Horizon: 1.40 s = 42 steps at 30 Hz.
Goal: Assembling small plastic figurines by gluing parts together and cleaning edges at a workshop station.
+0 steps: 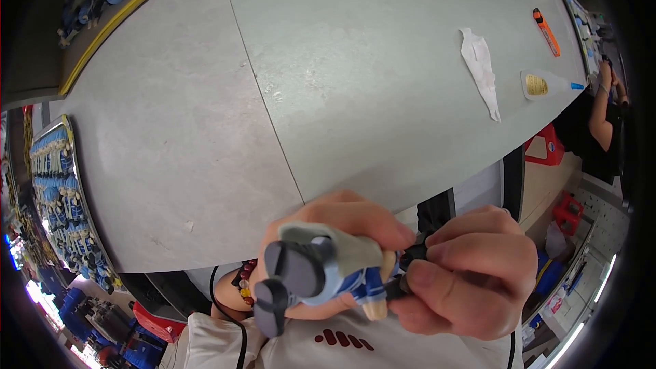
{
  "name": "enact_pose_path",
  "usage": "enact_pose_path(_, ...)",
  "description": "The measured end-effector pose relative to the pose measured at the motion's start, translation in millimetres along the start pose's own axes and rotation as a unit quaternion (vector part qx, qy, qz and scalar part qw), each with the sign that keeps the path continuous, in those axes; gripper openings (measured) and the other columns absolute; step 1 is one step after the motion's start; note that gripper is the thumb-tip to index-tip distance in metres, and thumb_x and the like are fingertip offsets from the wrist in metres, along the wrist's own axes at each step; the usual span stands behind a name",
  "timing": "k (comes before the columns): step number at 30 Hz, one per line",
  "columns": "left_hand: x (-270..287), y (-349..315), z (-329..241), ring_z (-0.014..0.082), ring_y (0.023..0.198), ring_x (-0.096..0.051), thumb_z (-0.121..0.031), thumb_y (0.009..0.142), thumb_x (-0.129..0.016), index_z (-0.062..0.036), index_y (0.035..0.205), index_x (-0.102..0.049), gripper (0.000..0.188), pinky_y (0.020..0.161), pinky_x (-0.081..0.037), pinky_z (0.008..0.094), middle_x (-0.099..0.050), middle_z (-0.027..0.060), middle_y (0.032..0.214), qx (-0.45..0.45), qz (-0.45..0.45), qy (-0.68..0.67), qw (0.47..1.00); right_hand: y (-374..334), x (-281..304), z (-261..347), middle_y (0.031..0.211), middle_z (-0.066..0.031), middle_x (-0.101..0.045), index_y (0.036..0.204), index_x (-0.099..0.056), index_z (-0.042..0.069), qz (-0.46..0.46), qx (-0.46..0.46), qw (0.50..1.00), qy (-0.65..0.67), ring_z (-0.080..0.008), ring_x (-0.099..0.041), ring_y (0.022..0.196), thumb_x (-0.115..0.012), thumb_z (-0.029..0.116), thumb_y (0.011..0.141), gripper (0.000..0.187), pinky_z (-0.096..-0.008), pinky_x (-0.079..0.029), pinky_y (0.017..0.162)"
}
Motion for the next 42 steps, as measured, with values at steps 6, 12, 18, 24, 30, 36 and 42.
enact_pose_path(6, -2.6, -0.2, -1.4, 0.0205, 0.066, -0.053, -0.012, 0.071, -0.062, -0.003, 0.08, -0.053, 0.016, 0.053, -0.044, 0.0284, -0.054, 0.0119, 0.089, -0.021, -0.028, 0.032, 0.999, 1.2, -0.2, -1.0, 0.075, -0.0081, -0.044, 0.076, -0.054, 0.004, -0.006, 0.009, 1.0, 0.002, -0.0141, -0.045, 0.051, -0.068, 0.02, 0.064, 0.024, -0.0198, -0.034, 0.04)
enact_pose_path(12, -4.7, 1.1, -4.5, 0.0198, 0.065, -0.053, -0.011, 0.069, -0.063, -0.0025, 0.081, -0.053, 0.018, 0.05, -0.043, 0.0274, -0.054, 0.0108, 0.087, -0.015, -0.013, 0.097, 0.995, 0.0, 0.6, -0.3, 0.075, -0.0079, -0.044, 0.075, -0.054, 0.005, -0.008, 0.004, 1.0, 0.0, -0.0136, -0.045, 0.05, -0.069, 0.019, 0.063, 0.024, -0.0198, -0.033, 0.039)
enact_pose_path(18, -5.5, 0.4, -2.6, 0.0198, 0.062, -0.053, -0.01, 0.068, -0.064, -0.0002, 0.078, -0.053, 0.017, 0.048, -0.043, 0.0265, -0.054, 0.0117, 0.086, -0.023, -0.039, 0.075, 0.996, 0.1, -0.8, 0.5, 0.074, -0.0075, -0.045, 0.074, -0.054, 0.006, -0.016, 0.009, 1.0, -0.005, -0.0131, -0.044, 0.049, -0.069, 0.018, 0.062, 0.023, -0.0195, -0.034, 0.039)
enact_pose_path(24, -6.3, 1.0, -2.5, 0.02, 0.058, -0.053, -0.009, 0.067, -0.064, 0.0009, 0.077, -0.053, 0.018, 0.046, -0.042, 0.026, -0.054, 0.013, 0.084, -0.051, -0.034, 0.096, 0.993, -0.4, -2.6, -1.9, 0.074, -0.0071, -0.044, 0.074, -0.055, 0.006, -0.017, -0.001, 1.0, 0.014, -0.0133, -0.044, 0.049, -0.069, 0.019, 0.062, 0.022, -0.0192, -0.034, 0.039)
enact_pose_path(30, -8.3, 2.6, -3.8, 0.0132, 0.052, -0.047, -0.021, 0.073, -0.061, -0.0004, 0.078, -0.036, 0.032, 0.049, -0.053, 0.0329, -0.042, 0.0063, 0.071, -0.032, -0.022, 0.145, 0.989, 0.6, -1.6, 1.8, 0.074, -0.0069, -0.044, 0.074, -0.054, 0.007, -0.021, -0.003, 1.0, -0.001, -0.0132, -0.044, 0.048, -0.069, 0.02, 0.063, 0.023, -0.0192, -0.033, 0.039)
enact_pose_path(36, -7.0, 1.6, -3.4, 0.0188, 0.057, -0.054, -0.007, 0.066, -0.064, 0.0031, 0.079, -0.052, 0.02, 0.044, -0.042, 0.0251, -0.055, 0.0146, 0.083, -0.078, -0.057, 0.071, 0.993, -1.5, -3.2, -0.3, 0.074, -0.0064, -0.043, 0.075, -0.054, 0.007, -0.017, -0.012, 1.0, 0.013, -0.0137, -0.044, 0.049, -0.069, 0.022, 0.063, 0.024, -0.0193, -0.034, 0.039)
enact_pose_path(42, -4.2, 2.1, -5.8, 0.018, 0.061, -0.055, -0.005, 0.066, -0.063, 0.0022, 0.078, -0.051, 0.018, 0.045, -0.043, 0.024, -0.054, 0.0142, 0.085, 0.01, -0.032, 0.051, 0.998, -1.7, -4.7, 0.7, 0.074, -0.0066, -0.043, 0.075, -0.054, 0.007, -0.033, -0.006, 0.999, 0.007, -0.0131, -0.044, 0.049, -0.069, 0.022, 0.063, 0.024, -0.0191, -0.034, 0.039)
Point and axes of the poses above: each hand's wrist, its own y-axis towards the middle knuckle, its own x-axis out of the back of the hand, z = x × y, the point moved 3 cm from there along y, towards the middle knuckle
